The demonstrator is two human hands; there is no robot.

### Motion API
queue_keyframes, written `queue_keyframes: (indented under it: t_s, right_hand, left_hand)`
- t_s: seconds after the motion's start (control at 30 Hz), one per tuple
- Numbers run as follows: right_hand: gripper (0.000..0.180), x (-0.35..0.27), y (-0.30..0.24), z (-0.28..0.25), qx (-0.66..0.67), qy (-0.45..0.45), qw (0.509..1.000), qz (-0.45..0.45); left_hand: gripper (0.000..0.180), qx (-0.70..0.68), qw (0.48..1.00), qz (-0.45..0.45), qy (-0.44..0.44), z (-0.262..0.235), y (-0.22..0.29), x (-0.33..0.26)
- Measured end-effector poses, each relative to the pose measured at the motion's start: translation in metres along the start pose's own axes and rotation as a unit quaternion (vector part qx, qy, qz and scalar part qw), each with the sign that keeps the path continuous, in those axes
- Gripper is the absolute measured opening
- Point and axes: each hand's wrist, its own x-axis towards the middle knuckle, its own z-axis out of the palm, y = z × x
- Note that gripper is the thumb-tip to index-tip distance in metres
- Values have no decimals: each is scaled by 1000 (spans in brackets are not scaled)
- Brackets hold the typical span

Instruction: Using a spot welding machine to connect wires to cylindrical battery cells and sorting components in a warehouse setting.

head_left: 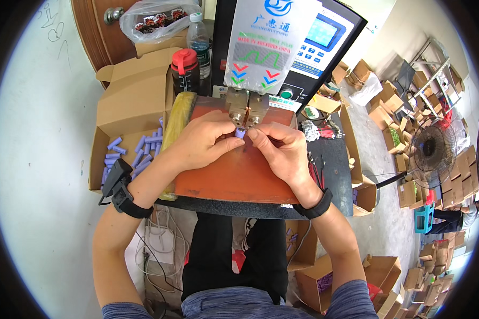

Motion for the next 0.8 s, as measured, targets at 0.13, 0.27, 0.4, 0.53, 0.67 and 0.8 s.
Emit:
queue_keyframes:
  t_s: [0.13,0.27,0.4,0.53,0.67,0.8]
  right_hand:
    - [10,-1,2,0,4,2,1000,2]
    - [10,-1,-1,2,-5,12,1000,2]
    - [17,-2,0,0,-21,0,999,28]
    - [30,-2,-19,-1,-187,-9,981,50]
    - [32,-4,-2,2,-127,50,991,-4]
    - [18,-6,11,0,-52,77,996,-8]
  left_hand:
    - [21,-11,1000,-13,-7,2,-2,0]
    - [22,-3,999,-28,-15,2,-3,0]
    - [22,-13,999,-37,-24,3,-2,-1]
    - [18,7,1000,-6,20,2,-5,-2]
    - [15,-154,971,-161,86,6,-5,-3]
    - [15,-90,981,-154,80,-2,2,1]
